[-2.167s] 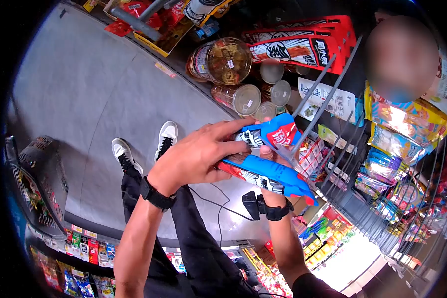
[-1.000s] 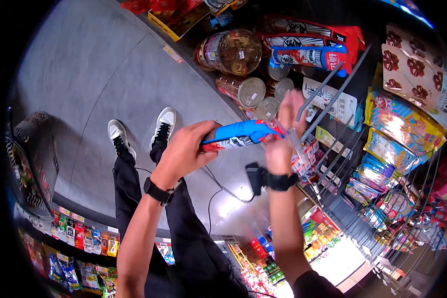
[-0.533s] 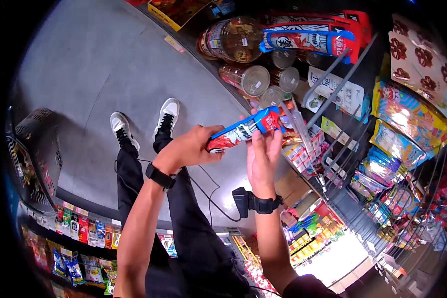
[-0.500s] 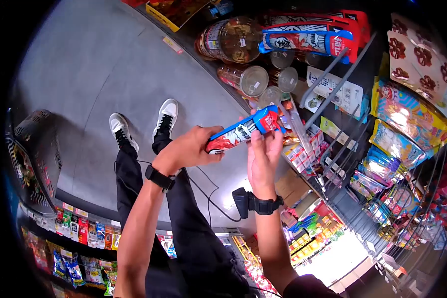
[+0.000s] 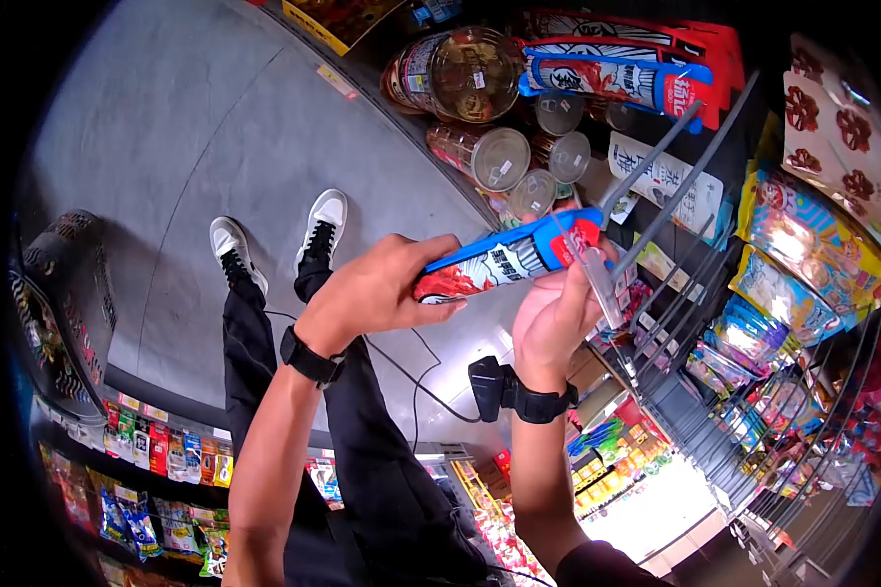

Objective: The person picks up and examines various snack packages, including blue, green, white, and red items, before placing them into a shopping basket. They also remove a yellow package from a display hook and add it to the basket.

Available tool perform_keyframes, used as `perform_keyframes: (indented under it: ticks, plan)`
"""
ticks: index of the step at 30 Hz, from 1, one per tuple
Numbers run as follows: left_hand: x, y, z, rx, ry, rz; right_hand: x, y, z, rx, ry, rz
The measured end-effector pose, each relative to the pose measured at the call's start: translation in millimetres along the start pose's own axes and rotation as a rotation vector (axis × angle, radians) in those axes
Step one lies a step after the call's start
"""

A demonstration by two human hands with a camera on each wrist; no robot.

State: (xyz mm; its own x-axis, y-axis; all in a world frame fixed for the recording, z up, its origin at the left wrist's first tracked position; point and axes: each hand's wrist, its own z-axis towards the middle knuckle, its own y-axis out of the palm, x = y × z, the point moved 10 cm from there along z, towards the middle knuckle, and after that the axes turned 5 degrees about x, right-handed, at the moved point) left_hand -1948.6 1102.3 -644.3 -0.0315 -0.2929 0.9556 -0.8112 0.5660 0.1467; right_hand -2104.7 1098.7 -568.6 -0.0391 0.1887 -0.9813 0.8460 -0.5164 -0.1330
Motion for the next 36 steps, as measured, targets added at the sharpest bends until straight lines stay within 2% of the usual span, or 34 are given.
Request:
perform_keyframes:
  ticks: [2,5,6,11,15,16,20,24,27,28,30,31,32,36]
  plan:
    - [5,-5,2,0.030,0.065,-0.024,-7,5,0,-0.056,-0.072,0.026]
    - [1,-14,6,0.057,0.100,-0.052,-3,16,3,-0.069,-0.058,0.056]
    - [7,-18,7,0.055,0.101,-0.030,-8,18,4,-0.064,-0.109,0.028]
    - [8,-20,13,0.047,0.077,-0.004,-15,22,12,-0.079,-0.140,0.031]
    - [9,-22,15,0.057,0.089,-0.011,-13,21,17,-0.076,-0.088,0.074]
    - [8,-22,15,0.058,0.085,-0.011,-14,20,18,-0.035,-0.103,-0.124]
    - [7,-23,18,0.079,0.070,-0.010,-3,17,29,-0.032,-0.101,-0.104]
    - [7,-29,21,0.086,0.058,0.046,11,13,41,-0.095,-0.007,-0.018]
    - [10,-35,24,0.127,0.074,0.072,15,13,49,-0.009,0.000,-0.019]
    - [7,-32,27,0.098,0.024,0.107,15,14,53,0.013,0.014,0.011]
    - [18,-41,31,0.288,0.095,0.178,11,17,62,0.036,-0.018,0.018]
    - [24,-46,30,0.385,0.129,0.213,3,16,69,0.032,-0.086,-0.095]
    - [27,-49,33,0.395,0.149,0.211,-6,14,78,0.029,-0.154,-0.209]
    - [44,-78,24,0.683,0.254,0.457,-39,25,92,0.134,-0.488,-0.374]
